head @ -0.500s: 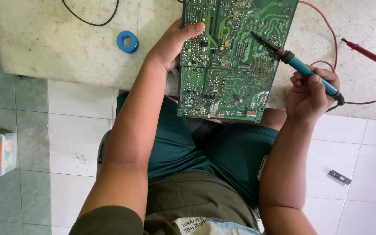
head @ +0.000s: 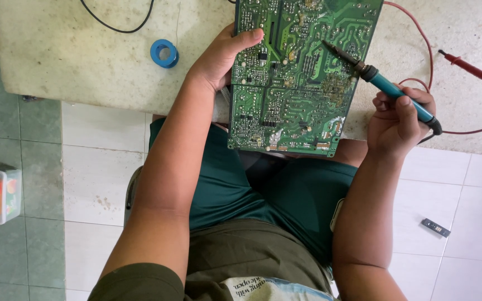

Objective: The person sits with a green circuit board on their lap, using a soldering iron and solder wire to work on specific points on the board. They then switch to using a multimeter with red and black probes to test connections on the circuit board.

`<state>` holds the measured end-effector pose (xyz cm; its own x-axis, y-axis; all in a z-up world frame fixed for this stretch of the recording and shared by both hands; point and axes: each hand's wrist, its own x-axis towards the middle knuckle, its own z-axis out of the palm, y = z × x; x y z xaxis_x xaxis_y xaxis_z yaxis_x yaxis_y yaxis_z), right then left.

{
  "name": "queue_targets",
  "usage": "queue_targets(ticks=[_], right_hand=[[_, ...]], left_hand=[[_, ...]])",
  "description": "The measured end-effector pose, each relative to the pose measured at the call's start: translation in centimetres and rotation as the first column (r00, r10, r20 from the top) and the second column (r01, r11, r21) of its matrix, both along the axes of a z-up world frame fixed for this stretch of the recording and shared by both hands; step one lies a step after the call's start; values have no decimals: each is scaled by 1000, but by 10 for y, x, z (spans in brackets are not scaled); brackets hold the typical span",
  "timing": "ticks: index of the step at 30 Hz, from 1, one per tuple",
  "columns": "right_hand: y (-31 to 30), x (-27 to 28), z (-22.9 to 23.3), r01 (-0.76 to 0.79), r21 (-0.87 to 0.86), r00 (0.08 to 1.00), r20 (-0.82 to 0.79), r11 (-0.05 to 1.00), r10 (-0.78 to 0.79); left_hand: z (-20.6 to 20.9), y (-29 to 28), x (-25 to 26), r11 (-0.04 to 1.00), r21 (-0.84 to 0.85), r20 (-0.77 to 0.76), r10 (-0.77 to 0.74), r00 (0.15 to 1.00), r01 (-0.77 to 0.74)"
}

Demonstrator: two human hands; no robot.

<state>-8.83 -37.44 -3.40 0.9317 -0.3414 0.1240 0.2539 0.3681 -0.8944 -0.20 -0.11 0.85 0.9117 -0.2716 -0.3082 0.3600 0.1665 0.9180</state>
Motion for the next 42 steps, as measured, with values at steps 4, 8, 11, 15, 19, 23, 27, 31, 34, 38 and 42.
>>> queue_targets(ticks=[4,8,11,15,19,23,27,31,34,38,42], right_hand=[[-2,1,-3,-1,6,1000,11,1000,1],[-2,0,-3,-8,8,1000,7,1000,8],[2,0,2,-2,3,1000,12,1000,2],[2,0,1,3,5,1000,19,1000,-3],[2,0,2,9,0,1000,15,1000,-9],[0,0,0,0,4,1000,21,1000,0],[0,0,0,9,9,1000,1,1000,-9],[1,0,0,9,10,1000,11,1000,-9],[0,0,0,3,11,1000,5,1000,-3],[-2,1,-3,5,22,1000,6,1000,-6],[-5,1,-2,53,125,998,-44,991,-48]], left_hand=[[-3,1,1,1000,5,-2,5,1000,-5],[-4,0,1,1000,0,11,-5,1000,5],[-4,1,1,1000,3,8,1,1000,-1],[-7,1,2,1000,8,13,13,1000,-13],[-7,1,2,1000,27,16,6,1000,-6],[-7,1,1,1000,7,9,7,1000,-7],[-8,1,2,1000,-12,8,13,1000,-13],[-6,1,1,1000,1,-5,9,1000,-9],[-8,1,1,1000,-12,17,1,1000,-1],[-7,1,1,1000,-31,4,1,1000,-1],[-5,1,1,1000,11,5,12,1000,-13]])
